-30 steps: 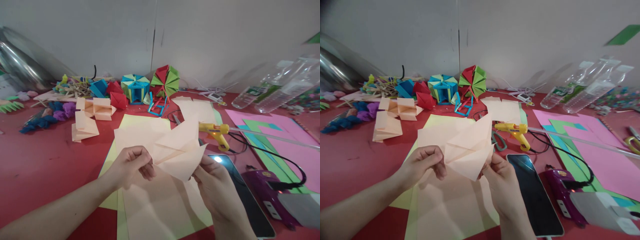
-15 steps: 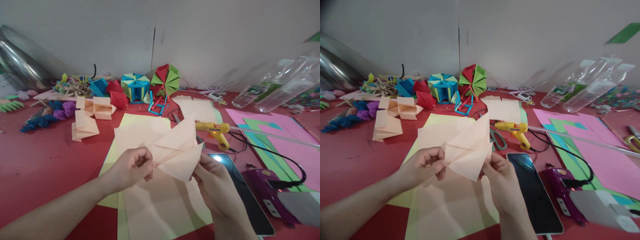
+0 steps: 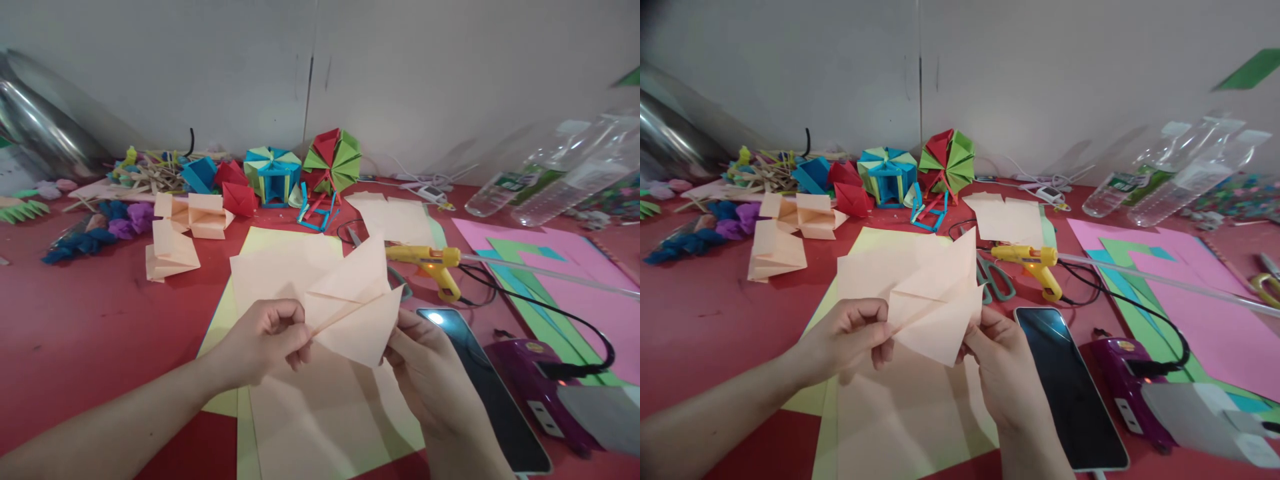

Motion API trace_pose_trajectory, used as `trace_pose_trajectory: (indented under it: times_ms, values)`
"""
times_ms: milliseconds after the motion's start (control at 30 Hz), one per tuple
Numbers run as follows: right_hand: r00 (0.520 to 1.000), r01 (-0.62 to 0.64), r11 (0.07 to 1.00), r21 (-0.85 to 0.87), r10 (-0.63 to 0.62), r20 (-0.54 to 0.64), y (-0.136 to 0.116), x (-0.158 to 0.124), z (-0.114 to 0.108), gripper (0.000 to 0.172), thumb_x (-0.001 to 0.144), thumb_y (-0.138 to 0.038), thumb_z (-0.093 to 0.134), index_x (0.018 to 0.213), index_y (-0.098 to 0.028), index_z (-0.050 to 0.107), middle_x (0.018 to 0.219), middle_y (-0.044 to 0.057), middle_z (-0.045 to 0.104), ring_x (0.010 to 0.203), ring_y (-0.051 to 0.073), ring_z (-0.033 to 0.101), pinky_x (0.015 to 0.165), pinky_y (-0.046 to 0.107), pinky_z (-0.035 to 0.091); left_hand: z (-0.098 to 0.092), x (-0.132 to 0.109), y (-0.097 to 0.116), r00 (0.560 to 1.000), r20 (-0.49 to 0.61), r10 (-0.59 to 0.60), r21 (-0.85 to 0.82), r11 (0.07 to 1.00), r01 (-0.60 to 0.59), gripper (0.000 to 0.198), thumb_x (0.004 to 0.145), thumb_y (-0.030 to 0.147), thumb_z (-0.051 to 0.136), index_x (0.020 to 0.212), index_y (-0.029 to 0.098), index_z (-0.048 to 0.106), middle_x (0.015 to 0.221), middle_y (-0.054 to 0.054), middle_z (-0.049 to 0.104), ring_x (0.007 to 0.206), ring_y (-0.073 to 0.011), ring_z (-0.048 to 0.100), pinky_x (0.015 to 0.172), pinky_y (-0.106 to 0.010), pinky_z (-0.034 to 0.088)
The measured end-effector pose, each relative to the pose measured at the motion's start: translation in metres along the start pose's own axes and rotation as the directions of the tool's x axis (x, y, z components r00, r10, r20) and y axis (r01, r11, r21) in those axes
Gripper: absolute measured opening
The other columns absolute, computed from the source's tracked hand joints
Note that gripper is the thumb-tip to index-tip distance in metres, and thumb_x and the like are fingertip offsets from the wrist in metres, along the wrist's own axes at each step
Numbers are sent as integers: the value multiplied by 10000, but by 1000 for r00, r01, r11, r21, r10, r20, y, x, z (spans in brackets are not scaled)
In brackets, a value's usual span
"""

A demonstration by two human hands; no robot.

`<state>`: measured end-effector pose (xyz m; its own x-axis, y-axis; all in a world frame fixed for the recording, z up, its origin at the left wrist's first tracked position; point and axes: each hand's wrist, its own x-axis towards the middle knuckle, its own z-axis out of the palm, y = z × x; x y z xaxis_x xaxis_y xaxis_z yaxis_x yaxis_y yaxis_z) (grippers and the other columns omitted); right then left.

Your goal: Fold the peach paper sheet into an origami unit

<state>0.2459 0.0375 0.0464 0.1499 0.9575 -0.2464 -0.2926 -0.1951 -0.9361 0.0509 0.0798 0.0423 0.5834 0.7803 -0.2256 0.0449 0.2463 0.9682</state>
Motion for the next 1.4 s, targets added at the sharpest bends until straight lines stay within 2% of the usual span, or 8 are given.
trace_pose_trajectory:
  times_ms: [200, 333, 467, 633, 933, 1100, 1233, 1400]
  values:
    - [979, -199, 975, 99, 194, 64, 5, 1, 0, 126, 611, -249, 754, 652, -160, 676, 484, -39, 544, 408, 36, 385, 410, 155, 305, -1, -1, -3, 992, 84, 95, -122, 989, -85, 409, 836, 468, 482, 603, 136, 539, 556, -25, 601, 480, -108, 556, 512, -240, 454]
    - [963, -248, 966, 77, 236, 133, 7, 1, 0, 149, 651, -299, 737, 720, -177, 687, 550, -26, 586, 435, 51, 433, 467, 174, 375, 0, 2, -8, 998, 52, 30, -285, 958, -14, 422, 793, 563, 512, 757, 145, 560, 652, -24, 609, 582, -142, 600, 548, -254, 482]
    - [954, -192, 980, -45, 197, 224, 6, -2, 2, 124, 700, -293, 704, 735, -176, 680, 564, -29, 586, 475, 63, 473, 520, 182, 408, -7, 4, -10, 976, 201, -81, -390, 908, 155, 417, 799, 519, 538, 1017, 168, 592, 857, -63, 652, 742, -178, 621, 622, -280, 498]
    - [937, -121, 980, -160, 166, 306, 7, -3, 6, 78, 728, -219, 677, 792, -180, 653, 623, -32, 605, 542, 78, 503, 515, 175, 392, -12, 8, -21, 913, 286, -290, -219, 908, 357, 315, 682, 363, 724, 850, 101, 679, 766, -68, 668, 658, -151, 611, 641, -262, 472]
    - [964, 28, 945, -327, 60, 257, 11, -3, 7, 391, 838, -270, 531, 1214, -241, 427, 799, -2, 613, 599, 123, 563, 556, 242, 444, -4, 3, -16, 955, 192, -226, -180, 948, 261, 336, 680, 442, 702, 816, 138, 663, 662, -3, 617, 573, -103, 548, 518, -184, 387]
    - [980, 199, 831, -519, -153, 130, 15, -5, 8, 424, 850, -355, 507, 1248, -268, 392, 733, -13, 564, 613, 140, 551, 502, 235, 427, -1, 3, -17, 969, 84, -232, -86, 967, 239, 382, 669, 478, 691, 806, 122, 664, 625, -15, 614, 509, -117, 539, 436, -191, 379]
    - [896, 362, 627, -690, -437, 74, 11, -6, 9, 237, 821, -361, 551, 1034, -257, 553, 975, 47, 555, 729, 149, 554, 585, 268, 464, 0, 5, -16, 971, 16, -241, -90, 966, 241, 420, 681, 489, 672, 890, 125, 666, 711, -51, 656, 577, -164, 597, 477, -227, 434]
    - [879, 421, 482, -769, -425, 215, 11, -5, 11, 221, 728, -381, 663, 876, -230, 594, 1109, 66, 500, 1046, 221, 508, 874, 370, 425, 2, 4, -16, 989, -34, -144, -33, 989, 143, 374, 757, 474, 608, 853, 116, 658, 658, -29, 630, 539, -121, 552, 486, -202, 415]
